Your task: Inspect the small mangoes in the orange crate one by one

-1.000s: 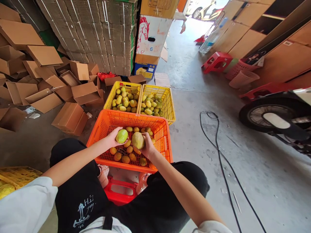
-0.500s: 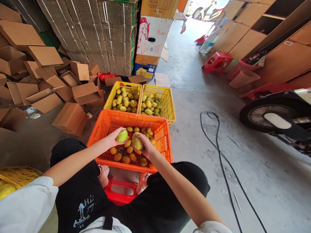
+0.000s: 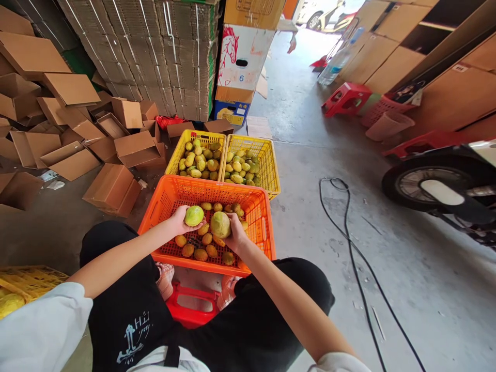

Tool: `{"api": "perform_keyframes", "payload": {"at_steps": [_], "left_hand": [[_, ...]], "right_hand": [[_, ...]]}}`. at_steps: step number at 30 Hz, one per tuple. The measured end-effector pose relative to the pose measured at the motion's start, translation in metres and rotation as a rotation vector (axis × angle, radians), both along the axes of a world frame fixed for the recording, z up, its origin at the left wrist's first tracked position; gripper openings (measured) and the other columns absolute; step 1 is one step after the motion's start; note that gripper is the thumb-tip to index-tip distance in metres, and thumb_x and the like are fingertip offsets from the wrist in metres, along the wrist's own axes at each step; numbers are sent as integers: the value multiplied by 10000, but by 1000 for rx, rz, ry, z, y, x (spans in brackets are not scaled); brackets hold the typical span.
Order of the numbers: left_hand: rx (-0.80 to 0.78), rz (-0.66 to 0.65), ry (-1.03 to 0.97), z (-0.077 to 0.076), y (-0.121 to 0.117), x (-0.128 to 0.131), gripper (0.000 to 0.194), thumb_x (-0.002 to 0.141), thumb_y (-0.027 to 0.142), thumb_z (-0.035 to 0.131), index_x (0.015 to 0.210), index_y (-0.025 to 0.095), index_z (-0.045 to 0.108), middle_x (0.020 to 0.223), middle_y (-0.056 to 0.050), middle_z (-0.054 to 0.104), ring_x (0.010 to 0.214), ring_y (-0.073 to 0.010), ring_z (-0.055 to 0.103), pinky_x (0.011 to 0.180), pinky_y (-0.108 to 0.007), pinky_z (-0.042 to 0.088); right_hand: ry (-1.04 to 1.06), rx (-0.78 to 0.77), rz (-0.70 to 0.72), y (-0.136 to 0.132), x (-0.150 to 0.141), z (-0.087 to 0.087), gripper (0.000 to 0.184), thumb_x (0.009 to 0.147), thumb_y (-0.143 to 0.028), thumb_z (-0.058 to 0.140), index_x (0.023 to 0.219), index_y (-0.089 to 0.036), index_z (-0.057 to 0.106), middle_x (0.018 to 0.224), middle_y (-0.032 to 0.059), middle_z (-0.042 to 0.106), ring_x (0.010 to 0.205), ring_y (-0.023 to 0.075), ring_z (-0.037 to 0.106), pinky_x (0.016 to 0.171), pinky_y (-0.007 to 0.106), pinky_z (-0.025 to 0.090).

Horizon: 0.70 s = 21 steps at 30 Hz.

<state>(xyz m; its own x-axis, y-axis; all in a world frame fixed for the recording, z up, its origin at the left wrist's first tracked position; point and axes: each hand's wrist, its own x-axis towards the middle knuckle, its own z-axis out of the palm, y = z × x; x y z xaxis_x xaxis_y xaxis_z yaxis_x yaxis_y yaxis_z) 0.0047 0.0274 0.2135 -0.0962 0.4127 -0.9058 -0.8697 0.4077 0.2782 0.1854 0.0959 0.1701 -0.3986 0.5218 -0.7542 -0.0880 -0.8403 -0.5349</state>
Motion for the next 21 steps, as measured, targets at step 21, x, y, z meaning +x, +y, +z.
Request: {"api": "perform_keyframes", "payload": {"at_steps": [21], "left_hand": [[46, -43, 213, 0, -1, 3, 281, 897, 185, 932, 1011, 207, 675, 823, -6, 715, 653, -151, 683, 628, -284, 691]], "right_hand": [[-7, -91, -54, -5, 0, 18, 105, 999, -335, 634, 1024, -250, 691, 882, 63, 811, 801, 246, 810, 721, 331, 710]]}}
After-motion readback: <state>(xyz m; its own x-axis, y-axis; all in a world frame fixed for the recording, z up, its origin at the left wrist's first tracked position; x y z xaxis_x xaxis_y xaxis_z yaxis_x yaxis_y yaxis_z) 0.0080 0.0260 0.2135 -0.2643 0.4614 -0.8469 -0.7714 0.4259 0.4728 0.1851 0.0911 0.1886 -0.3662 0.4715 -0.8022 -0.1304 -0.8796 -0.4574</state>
